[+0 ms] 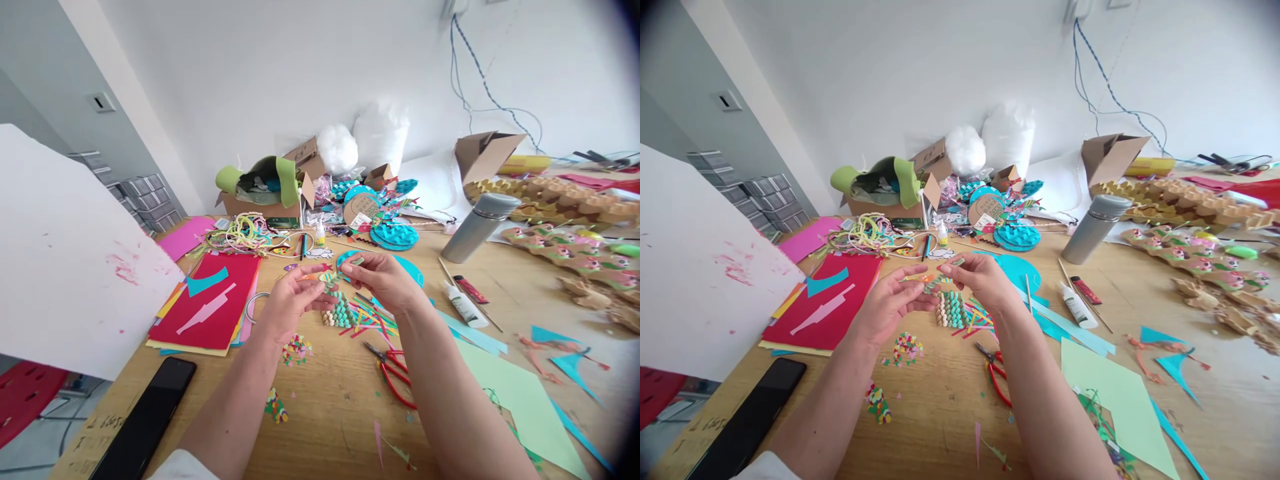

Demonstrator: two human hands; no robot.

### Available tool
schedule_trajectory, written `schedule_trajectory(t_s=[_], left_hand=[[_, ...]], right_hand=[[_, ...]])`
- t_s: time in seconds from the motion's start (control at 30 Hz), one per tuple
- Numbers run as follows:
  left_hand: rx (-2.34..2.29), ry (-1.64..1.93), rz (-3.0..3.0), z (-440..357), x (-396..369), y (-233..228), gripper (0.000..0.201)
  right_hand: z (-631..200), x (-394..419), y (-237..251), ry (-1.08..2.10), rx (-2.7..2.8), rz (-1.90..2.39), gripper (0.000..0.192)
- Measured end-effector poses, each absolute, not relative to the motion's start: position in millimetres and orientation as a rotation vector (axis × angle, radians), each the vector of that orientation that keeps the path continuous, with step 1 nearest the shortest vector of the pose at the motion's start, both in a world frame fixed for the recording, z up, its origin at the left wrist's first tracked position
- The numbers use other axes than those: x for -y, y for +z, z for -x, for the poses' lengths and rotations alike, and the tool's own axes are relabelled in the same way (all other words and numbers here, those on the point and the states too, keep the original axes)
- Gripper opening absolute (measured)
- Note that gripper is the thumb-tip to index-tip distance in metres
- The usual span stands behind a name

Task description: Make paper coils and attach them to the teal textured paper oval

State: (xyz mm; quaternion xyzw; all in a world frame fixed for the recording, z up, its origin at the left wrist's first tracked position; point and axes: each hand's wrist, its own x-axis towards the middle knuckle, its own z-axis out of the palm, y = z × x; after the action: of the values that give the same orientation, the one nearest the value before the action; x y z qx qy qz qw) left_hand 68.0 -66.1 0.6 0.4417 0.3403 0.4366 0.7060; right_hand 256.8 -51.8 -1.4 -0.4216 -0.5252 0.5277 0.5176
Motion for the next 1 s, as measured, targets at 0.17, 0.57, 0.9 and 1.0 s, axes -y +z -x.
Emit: schedule_trajectory(t_s=[0.17,0.57,0.9,1.0], left_hand=[[-0.780,1.031,-1.024,-69.1,65.1,-2.7,0.043],[-0.822,1.118,-1.092,-72.9,68.5,-2.8,0.033],[-0.816,1.154,-1.077,-76.1,69.6,-3.6,0.033],[-0.815,1.162,-1.064,-76.3,69.2,-3.6,0.033]], right_hand=[[-253.5,53.8,0.7,1.298,1.232,0.966,0.034],[-244.3,55.1,-2.4,1.279,1.254,0.952,0.035],[-243.1,57.5,1.8,1.241,1.215,0.959,0.036],[-244.5,57.5,2.4,1.253,1.205,0.954,0.037]])
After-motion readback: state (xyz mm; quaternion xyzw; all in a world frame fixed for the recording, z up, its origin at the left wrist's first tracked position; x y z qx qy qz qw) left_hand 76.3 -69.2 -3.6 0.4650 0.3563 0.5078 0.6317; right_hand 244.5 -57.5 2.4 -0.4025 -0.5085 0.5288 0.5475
